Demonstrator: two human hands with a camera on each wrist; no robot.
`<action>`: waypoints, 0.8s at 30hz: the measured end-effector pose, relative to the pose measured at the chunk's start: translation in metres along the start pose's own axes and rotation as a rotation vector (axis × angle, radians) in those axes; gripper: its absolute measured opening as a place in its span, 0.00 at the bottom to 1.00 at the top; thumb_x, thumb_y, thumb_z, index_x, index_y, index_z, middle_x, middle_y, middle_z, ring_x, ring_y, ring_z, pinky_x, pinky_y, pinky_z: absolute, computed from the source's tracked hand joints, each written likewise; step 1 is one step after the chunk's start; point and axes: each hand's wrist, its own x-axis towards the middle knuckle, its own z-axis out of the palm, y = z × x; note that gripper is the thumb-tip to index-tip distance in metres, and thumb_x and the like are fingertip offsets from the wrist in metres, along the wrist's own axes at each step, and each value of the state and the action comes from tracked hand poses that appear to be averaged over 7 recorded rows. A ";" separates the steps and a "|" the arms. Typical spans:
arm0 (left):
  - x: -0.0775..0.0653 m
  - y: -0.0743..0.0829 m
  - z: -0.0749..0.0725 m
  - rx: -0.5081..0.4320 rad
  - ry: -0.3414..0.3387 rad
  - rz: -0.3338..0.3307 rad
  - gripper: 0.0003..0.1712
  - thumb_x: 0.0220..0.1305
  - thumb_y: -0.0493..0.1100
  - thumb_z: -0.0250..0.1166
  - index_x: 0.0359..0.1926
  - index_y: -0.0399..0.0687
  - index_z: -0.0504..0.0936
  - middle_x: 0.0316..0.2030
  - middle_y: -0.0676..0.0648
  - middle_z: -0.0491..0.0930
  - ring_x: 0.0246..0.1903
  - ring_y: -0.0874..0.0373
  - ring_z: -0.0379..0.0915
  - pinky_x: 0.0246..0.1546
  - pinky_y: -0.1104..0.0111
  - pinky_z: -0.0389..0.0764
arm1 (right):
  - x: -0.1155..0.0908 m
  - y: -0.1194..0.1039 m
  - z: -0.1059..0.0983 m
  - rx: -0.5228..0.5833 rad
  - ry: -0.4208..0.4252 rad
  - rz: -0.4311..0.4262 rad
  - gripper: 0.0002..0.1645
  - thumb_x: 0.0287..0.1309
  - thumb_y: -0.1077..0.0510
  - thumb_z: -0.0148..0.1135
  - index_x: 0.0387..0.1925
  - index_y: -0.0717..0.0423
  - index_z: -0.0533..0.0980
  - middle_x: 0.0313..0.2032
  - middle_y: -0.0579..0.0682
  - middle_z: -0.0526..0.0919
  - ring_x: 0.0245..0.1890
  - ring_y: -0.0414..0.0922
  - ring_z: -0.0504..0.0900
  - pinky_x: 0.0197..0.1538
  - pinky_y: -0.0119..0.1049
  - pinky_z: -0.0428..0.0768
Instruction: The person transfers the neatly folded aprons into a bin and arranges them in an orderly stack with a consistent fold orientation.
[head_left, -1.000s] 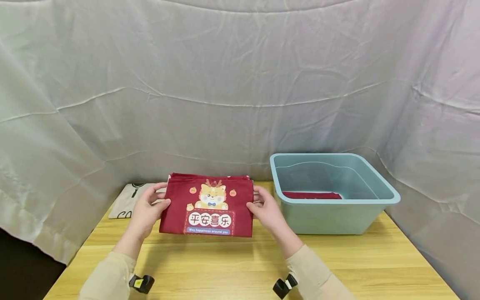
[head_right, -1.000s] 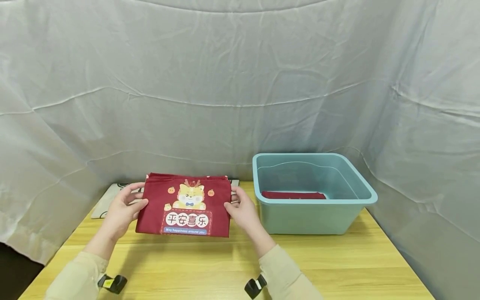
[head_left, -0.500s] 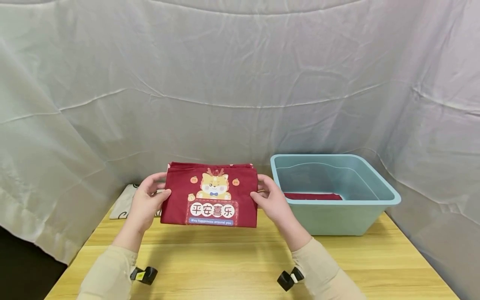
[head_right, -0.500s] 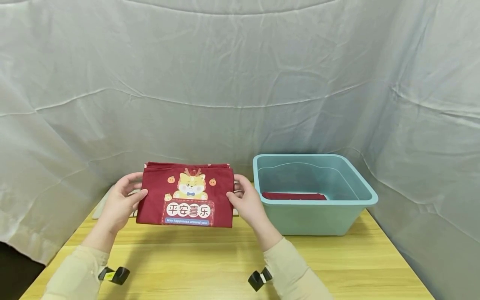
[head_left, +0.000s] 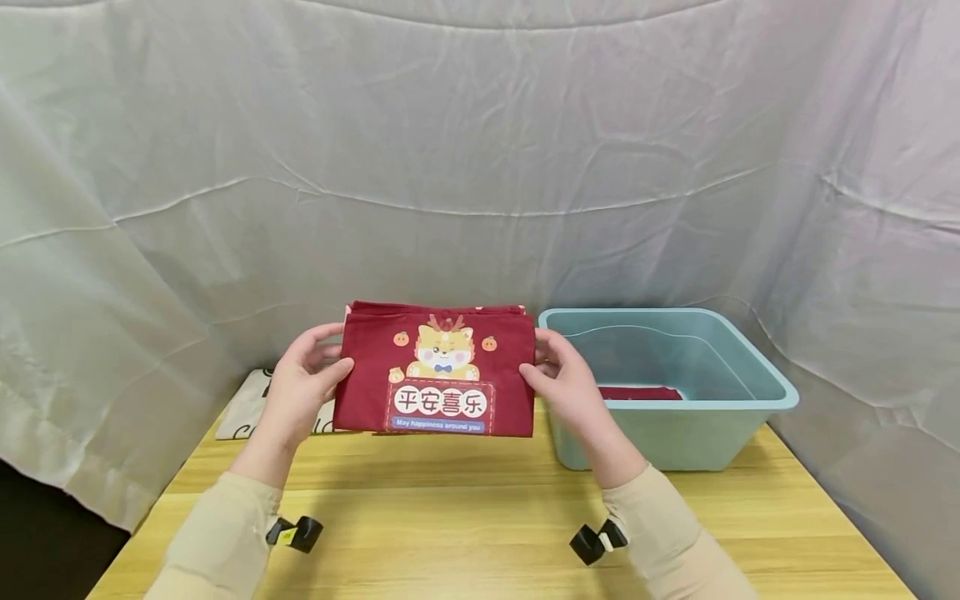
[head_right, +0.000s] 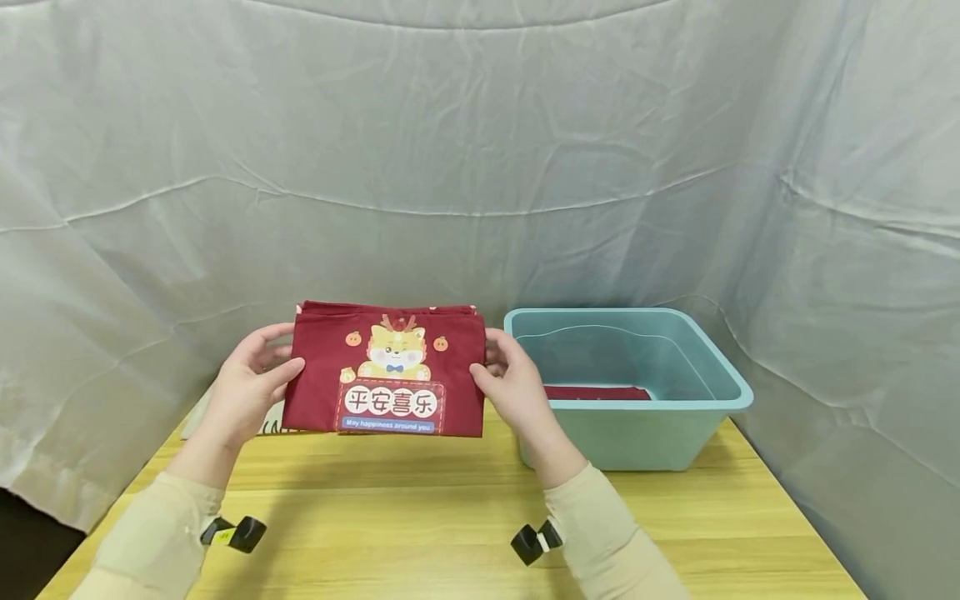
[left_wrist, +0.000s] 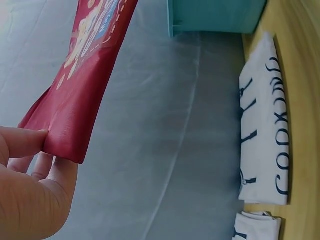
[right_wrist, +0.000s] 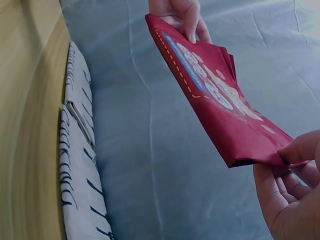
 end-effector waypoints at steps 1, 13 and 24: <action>0.001 -0.002 -0.001 -0.012 -0.005 0.009 0.27 0.68 0.31 0.62 0.66 0.41 0.69 0.41 0.50 0.77 0.38 0.59 0.78 0.37 0.68 0.84 | 0.000 0.000 0.001 -0.007 0.006 -0.012 0.26 0.65 0.69 0.59 0.64 0.62 0.68 0.45 0.63 0.77 0.38 0.48 0.80 0.38 0.34 0.82; 0.013 -0.022 -0.005 -0.171 -0.060 0.083 0.28 0.67 0.28 0.61 0.67 0.38 0.68 0.39 0.49 0.77 0.34 0.60 0.80 0.34 0.68 0.84 | -0.004 -0.002 0.008 -0.095 0.075 -0.067 0.27 0.66 0.66 0.59 0.65 0.62 0.67 0.48 0.63 0.76 0.37 0.45 0.80 0.37 0.34 0.83; 0.025 -0.037 -0.009 -0.268 -0.137 0.117 0.29 0.66 0.26 0.60 0.68 0.39 0.68 0.38 0.49 0.78 0.33 0.60 0.80 0.34 0.68 0.83 | -0.006 -0.001 0.015 -0.146 0.157 -0.068 0.29 0.68 0.62 0.58 0.68 0.62 0.65 0.52 0.64 0.74 0.40 0.43 0.80 0.41 0.34 0.84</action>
